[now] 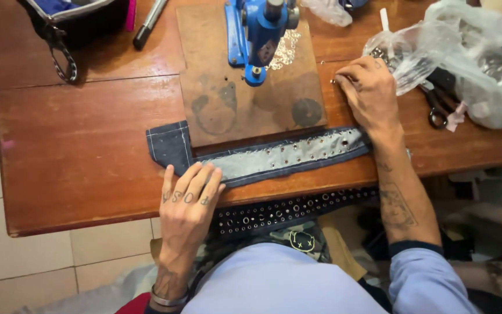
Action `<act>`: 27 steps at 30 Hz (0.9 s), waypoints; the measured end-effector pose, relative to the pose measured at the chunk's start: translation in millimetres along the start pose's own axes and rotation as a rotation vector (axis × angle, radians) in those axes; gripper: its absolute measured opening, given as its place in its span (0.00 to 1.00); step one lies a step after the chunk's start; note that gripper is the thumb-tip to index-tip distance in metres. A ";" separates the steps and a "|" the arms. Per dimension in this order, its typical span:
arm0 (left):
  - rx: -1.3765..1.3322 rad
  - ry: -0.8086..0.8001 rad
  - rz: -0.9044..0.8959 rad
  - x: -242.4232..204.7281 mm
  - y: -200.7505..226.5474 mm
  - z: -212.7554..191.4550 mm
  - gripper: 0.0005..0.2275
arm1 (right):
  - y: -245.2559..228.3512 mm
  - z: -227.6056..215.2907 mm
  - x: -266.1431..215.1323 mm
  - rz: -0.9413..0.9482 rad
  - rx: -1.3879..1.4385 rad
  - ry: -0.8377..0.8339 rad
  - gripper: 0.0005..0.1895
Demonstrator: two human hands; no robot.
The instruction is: Installing metal rivets into a denim and leather material using a manual hand press machine.
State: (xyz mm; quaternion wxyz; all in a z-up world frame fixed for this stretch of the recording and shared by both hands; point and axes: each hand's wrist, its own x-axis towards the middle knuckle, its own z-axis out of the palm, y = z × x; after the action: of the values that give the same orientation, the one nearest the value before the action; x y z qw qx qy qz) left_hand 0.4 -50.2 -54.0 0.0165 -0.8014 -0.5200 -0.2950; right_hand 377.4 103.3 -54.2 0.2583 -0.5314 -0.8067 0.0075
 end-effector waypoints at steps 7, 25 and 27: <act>-0.022 0.025 0.035 -4.8 3.2 5.7 0.13 | 8.5 6.1 0.6 0.021 -0.055 -0.044 0.09; -0.179 -0.038 -0.104 10.0 3.1 10.5 0.08 | -108.0 31.9 66.8 -0.082 0.593 0.211 0.08; -0.193 -0.048 -0.100 8.5 3.5 10.0 0.08 | -110.8 31.1 66.6 -0.056 0.621 0.184 0.07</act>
State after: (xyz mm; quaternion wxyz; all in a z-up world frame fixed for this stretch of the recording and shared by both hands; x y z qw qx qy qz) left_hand 10.3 -41.4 -57.1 -0.0881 -0.7792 -0.5287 -0.3250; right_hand 249.5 120.6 -22.1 0.4801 -0.4031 -0.7535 0.1980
